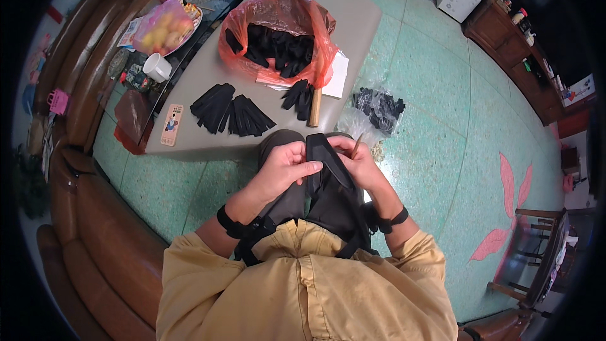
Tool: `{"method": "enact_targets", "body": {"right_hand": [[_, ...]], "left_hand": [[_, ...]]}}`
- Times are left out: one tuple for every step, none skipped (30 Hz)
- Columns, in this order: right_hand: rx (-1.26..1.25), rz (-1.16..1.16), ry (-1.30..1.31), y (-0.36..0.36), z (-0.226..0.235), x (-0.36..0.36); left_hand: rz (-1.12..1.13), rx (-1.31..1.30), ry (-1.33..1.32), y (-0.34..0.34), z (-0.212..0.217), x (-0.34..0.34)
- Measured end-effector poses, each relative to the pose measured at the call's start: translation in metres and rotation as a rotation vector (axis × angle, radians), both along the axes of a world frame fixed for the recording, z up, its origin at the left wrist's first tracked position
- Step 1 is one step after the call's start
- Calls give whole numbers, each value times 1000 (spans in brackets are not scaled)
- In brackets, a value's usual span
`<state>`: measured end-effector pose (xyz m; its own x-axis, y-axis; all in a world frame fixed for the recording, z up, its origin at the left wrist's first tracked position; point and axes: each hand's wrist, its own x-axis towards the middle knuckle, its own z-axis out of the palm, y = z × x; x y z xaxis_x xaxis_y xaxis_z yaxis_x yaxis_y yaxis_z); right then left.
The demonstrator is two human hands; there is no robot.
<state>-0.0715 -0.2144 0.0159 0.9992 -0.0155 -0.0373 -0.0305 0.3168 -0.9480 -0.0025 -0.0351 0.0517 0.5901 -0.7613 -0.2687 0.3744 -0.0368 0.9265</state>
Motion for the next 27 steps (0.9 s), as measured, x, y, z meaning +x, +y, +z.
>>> {"method": "enact_targets", "body": {"right_hand": [[0, 4, -1, -1, -3, -1], [37, 1, 9, -3, -6, -2], [74, -2, 20, -4, -7, -3], [45, -30, 50, -1, -6, -4], [44, -28, 49, 5, -3, -6], [-68, -71, -41, 11, -1, -9], [-180, -114, -131, 15, 1, -11], [-191, -106, -121, 14, -2, -13], [-192, -106, -122, 7, -1, -13], [-87, -125, 40, -2, 1, -11], [18, -141, 204, -4, 10, -6], [26, -179, 197, -2, 23, -5], [25, -180, 197, 3, 25, -5], [-314, -188, 71, 8, 26, -8], [-650, -191, -58, 12, 27, -10], [-716, -143, -62, 14, 29, -13], [-716, -143, -59, 9, 28, -14], [-1070, -39, -289, -2, 28, -15], [-1413, 75, -532, -8, 28, -16], [-1476, 78, -650, -9, 25, -17], [-1472, 75, -651, -9, 25, -17], [-1454, 16, -705, -6, 25, -16], [-1434, -45, -759, -4, 26, -14], [-1436, -39, -758, -1, 25, -12], [-1260, -45, -681, -1, 23, -12], [-1085, -48, -604, 0, 21, -13], [-1083, -49, -606, 1, 20, -13]], "left_hand": [[-3, 7, 22, 1, 0, -1], [0, 7, 20, 1, -1, -1], [71, -81, 72, -1, -4, -3], [141, -170, 124, -3, -5, -3], [143, -171, 123, -5, -3, -5], [199, -229, 224, -6, -1, -6], [254, -287, 325, -7, 0, -7], [254, -289, 325, -7, -2, -7], [269, -292, 282, -7, -6, -6], [286, -293, 239, -5, -12, -7], [291, -291, 241, -4, -18, -6], [308, -246, 39, -3, -24, -5], [317, -202, -164, -4, -25, -3], [318, -203, -164, -4, -24, -2], [308, -126, -213, -4, -23, -1], [295, -49, -259, -5, -22, 0], [294, -48, -256, -2, -20, 4], [191, -53, 75, 2, -15, 10], [89, -54, 402, 6, -11, 15], [59, -47, 479, 8, -10, 17], [60, -42, 477, 7, -9, 16], [38, -83, 542, 9, -9, 16], [16, -123, 606, 10, -10, 16], [17, -127, 609, 12, -15, 17], [-9, -138, 506, 11, -17, 17], [-34, -149, 404, 11, -19, 17], [-33, -148, 402, 12, -19, 16]]}}
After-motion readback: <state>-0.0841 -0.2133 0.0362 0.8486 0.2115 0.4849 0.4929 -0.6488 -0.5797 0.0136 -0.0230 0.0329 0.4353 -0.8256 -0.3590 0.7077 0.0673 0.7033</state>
